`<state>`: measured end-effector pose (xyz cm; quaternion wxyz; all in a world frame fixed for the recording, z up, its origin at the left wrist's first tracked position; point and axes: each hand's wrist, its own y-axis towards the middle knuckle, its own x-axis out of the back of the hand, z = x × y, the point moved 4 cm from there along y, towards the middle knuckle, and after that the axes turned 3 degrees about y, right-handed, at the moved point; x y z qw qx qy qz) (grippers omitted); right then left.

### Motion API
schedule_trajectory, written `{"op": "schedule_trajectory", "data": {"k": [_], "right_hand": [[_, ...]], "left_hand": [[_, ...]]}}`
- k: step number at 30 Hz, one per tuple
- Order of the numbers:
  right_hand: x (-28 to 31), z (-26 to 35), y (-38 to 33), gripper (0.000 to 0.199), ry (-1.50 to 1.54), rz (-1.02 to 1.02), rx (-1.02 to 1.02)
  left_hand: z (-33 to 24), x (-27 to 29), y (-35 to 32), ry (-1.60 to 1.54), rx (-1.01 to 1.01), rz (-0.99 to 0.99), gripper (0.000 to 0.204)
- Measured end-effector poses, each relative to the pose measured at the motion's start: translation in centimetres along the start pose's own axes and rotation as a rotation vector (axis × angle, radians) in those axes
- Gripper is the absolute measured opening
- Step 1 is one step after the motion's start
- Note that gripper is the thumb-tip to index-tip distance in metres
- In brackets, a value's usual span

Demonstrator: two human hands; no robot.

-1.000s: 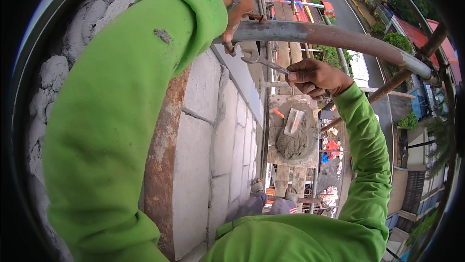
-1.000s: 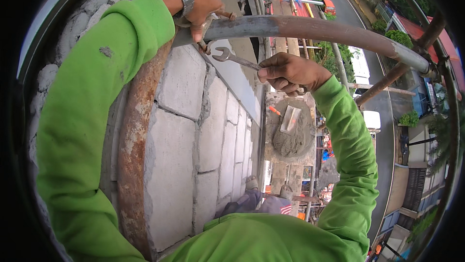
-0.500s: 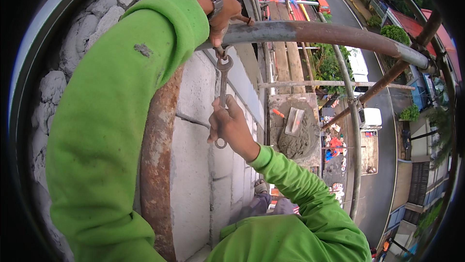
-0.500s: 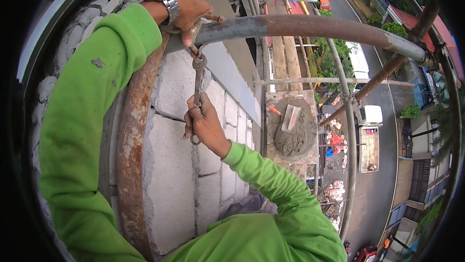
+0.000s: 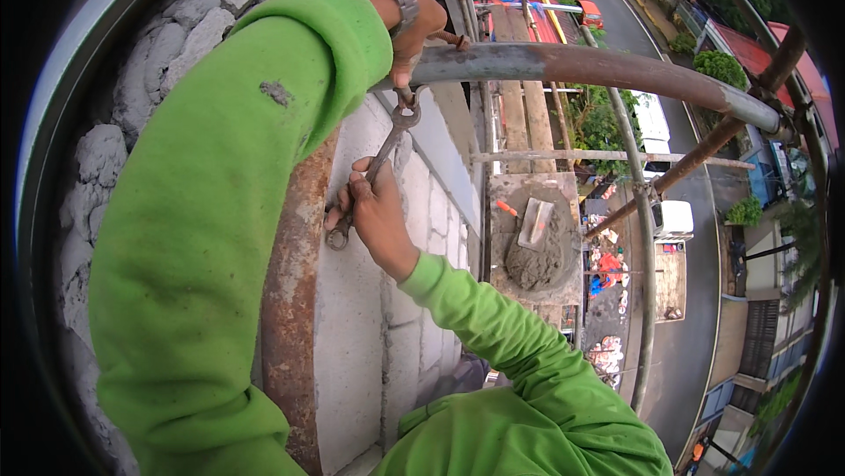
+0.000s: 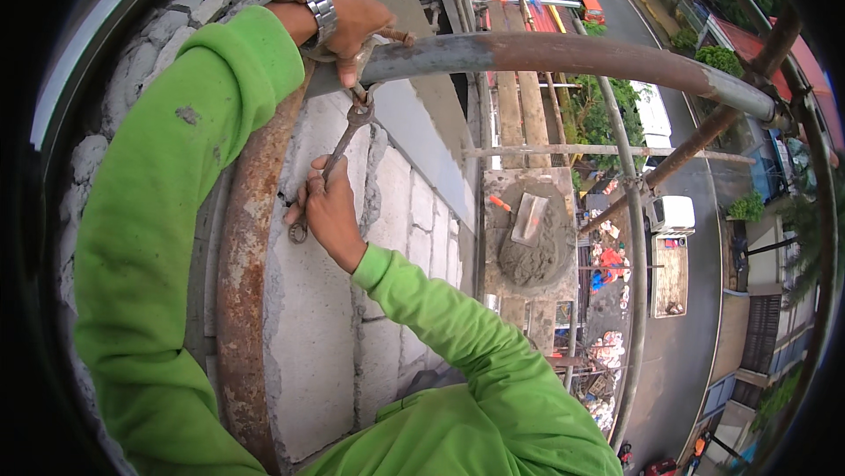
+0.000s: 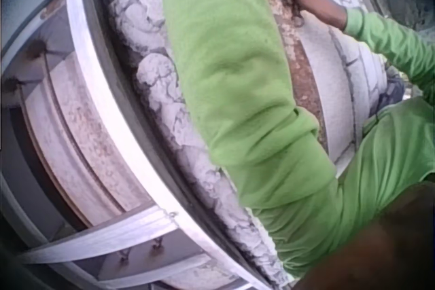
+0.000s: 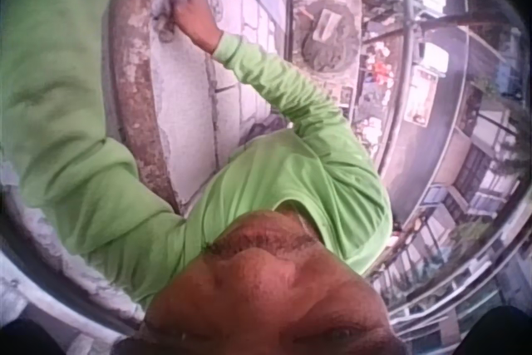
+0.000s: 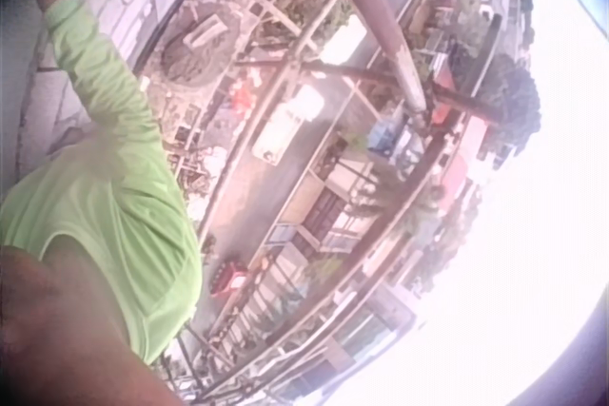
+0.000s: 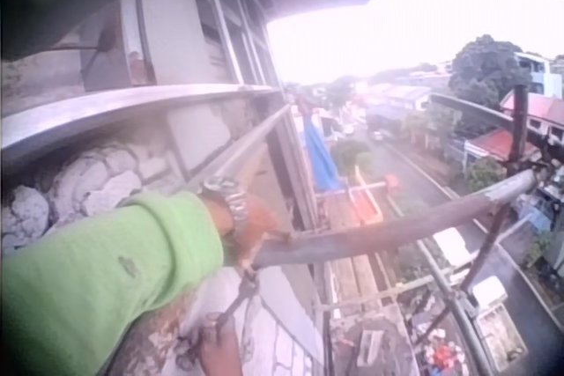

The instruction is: The person is assembling a metal scaffolding structure on the exterior of a building. They use a wrench to tighten couplers that connect metal poles to the wall and to each other. The person adjusts the position of the poles and secures them to the wall using the couplers.

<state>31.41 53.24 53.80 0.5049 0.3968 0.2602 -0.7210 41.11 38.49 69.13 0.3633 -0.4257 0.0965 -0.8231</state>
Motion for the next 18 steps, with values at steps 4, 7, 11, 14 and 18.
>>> {"op": "schedule_trajectory", "data": {"k": [4,7,11,14,18], "right_hand": [[0.0,-0.4,0.7,0.004,-0.072,-0.043,0.042],[-0.3,0.0,0.5,0.003,-0.149,-0.049,0.051],[0.4,2.1,-0.6,0.009,-0.146,0.03,-0.073],[2.7,4.7,-1.5,0.01,-0.141,0.049,-0.163],[3.4,6.6,-2.2,0.015,-0.144,0.076,-0.329]], "left_hand": [[-0.1,0.3,-0.1,-0.043,-0.02,0.018,0.08],[0.1,-0.2,0.1,-0.055,-0.017,0.003,0.079],[0.7,-0.4,0.1,-0.07,0.006,0.001,0.081],[0.1,-0.4,1.6,-0.062,-0.006,0.002,0.083],[0.7,-1.3,1.5,-0.044,0.008,0.031,0.083]]}}
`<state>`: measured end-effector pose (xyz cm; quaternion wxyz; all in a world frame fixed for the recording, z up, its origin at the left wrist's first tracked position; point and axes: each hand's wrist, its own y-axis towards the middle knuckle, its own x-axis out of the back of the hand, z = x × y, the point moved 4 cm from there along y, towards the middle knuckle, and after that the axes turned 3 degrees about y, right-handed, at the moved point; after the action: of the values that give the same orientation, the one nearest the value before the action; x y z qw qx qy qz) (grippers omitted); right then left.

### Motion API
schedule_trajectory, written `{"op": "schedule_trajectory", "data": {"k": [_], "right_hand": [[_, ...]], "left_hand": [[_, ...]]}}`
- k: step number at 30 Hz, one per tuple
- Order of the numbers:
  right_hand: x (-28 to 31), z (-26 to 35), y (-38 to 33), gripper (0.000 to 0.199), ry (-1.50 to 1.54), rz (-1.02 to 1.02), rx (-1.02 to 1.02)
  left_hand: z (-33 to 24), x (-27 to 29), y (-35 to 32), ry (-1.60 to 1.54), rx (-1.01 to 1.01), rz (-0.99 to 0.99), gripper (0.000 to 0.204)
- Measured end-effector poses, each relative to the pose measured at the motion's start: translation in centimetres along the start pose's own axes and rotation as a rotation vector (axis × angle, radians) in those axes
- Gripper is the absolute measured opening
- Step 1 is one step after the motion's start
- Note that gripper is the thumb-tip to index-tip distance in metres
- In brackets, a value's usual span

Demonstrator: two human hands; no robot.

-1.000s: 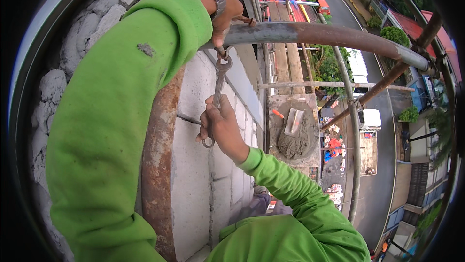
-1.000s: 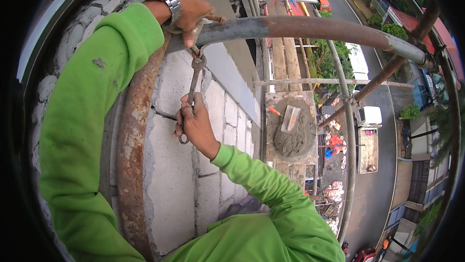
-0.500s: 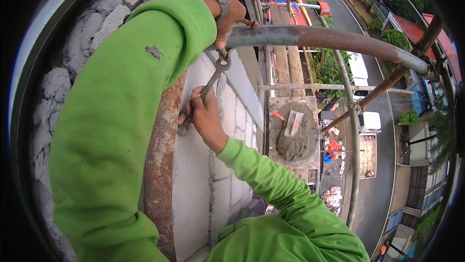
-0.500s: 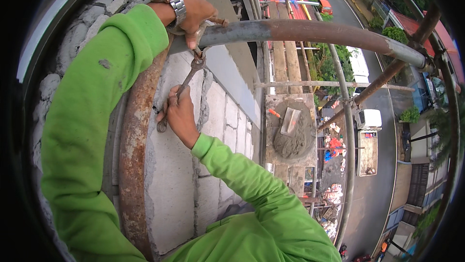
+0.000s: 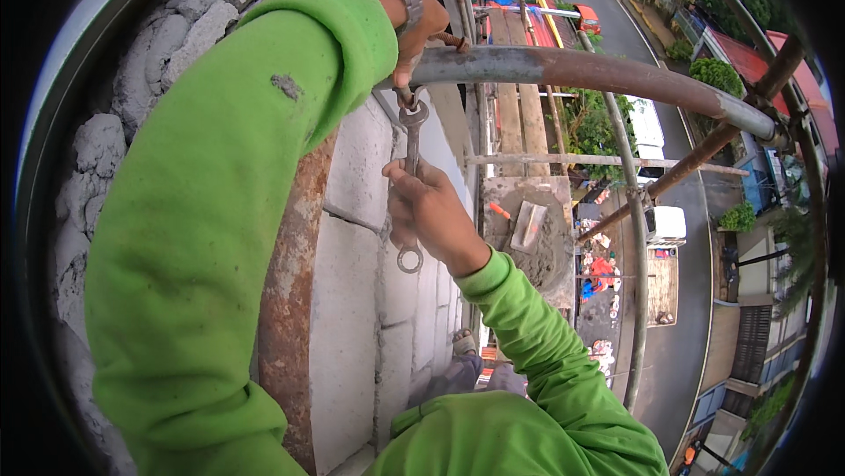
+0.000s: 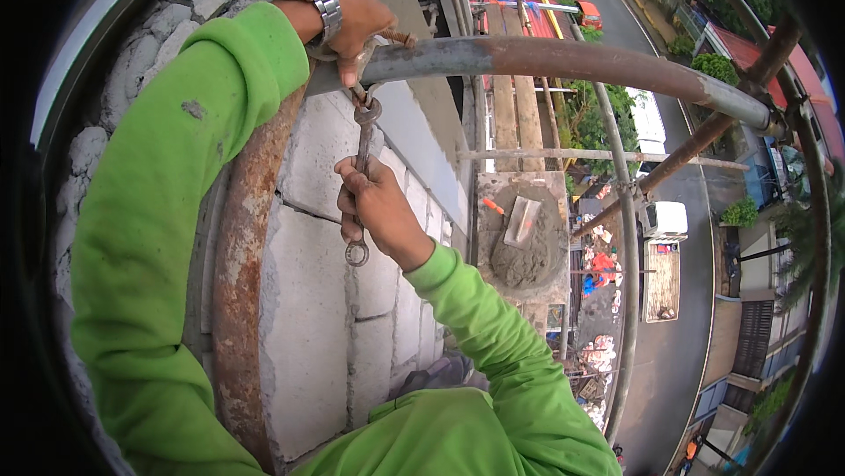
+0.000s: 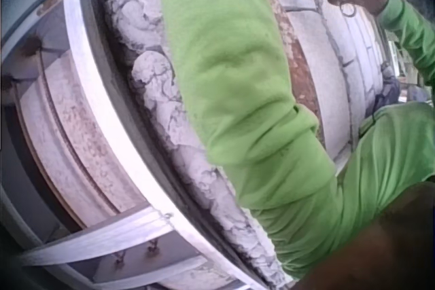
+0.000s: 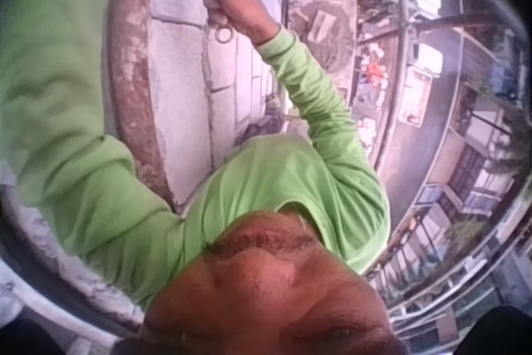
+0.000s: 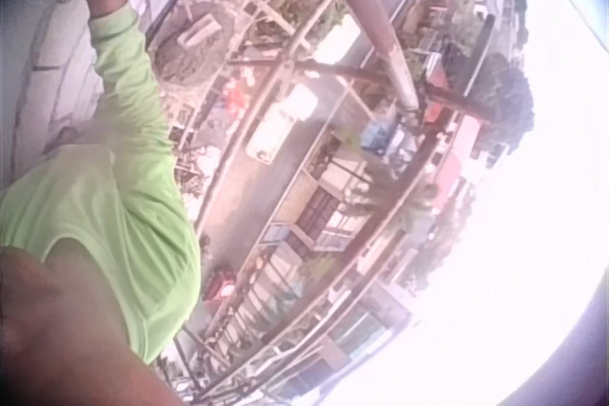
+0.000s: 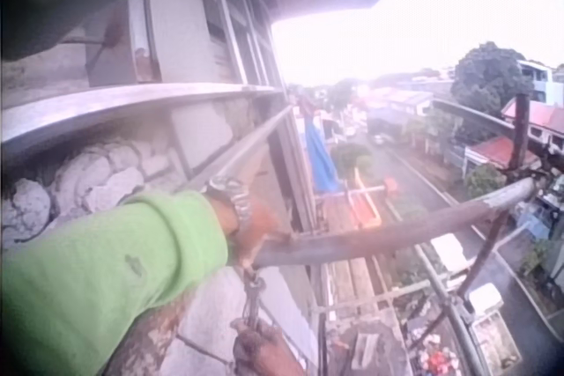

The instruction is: The person is assembling a metal scaffolding structure on the exterior of a building. They use a wrench to tighten couplers that connect metal poles to the wall and to each other. The person adjusts the position of the poles and secures them to the wall using the couplers.

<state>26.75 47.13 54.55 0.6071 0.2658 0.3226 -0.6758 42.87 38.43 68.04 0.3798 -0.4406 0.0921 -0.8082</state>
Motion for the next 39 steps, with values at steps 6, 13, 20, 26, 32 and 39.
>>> {"op": "schedule_trajectory", "data": {"k": [6,13,20,26,32,39], "right_hand": [[1.0,3.5,-0.6,0.014,-0.137,0.001,-0.138],[3.1,4.9,0.1,0.015,-0.301,0.125,-0.277],[7.3,13.5,3.1,0.019,-0.847,0.362,-0.588],[8.1,12.2,2.0,0.02,-0.721,0.366,-0.469],[9.4,10.2,-2.1,0.019,-0.521,0.2,-0.35],[4.8,1.2,-1.9,0.016,-0.12,0.028,-0.195]], "left_hand": [[-0.2,0.4,-0.2,0.016,-0.016,-0.04,0.085],[-0.9,1.2,-1.5,0.068,-0.015,-0.058,0.088],[-1.3,1.8,-1.4,0.033,-0.045,-0.058,0.088],[-0.8,1.0,-1.7,0.083,0.037,0.008,0.089],[-0.8,1.3,-1.9,0.107,-0.07,-0.091,0.087],[0.4,-0.1,-0.3,-0.068,-0.394,-0.066,0.097]]}}
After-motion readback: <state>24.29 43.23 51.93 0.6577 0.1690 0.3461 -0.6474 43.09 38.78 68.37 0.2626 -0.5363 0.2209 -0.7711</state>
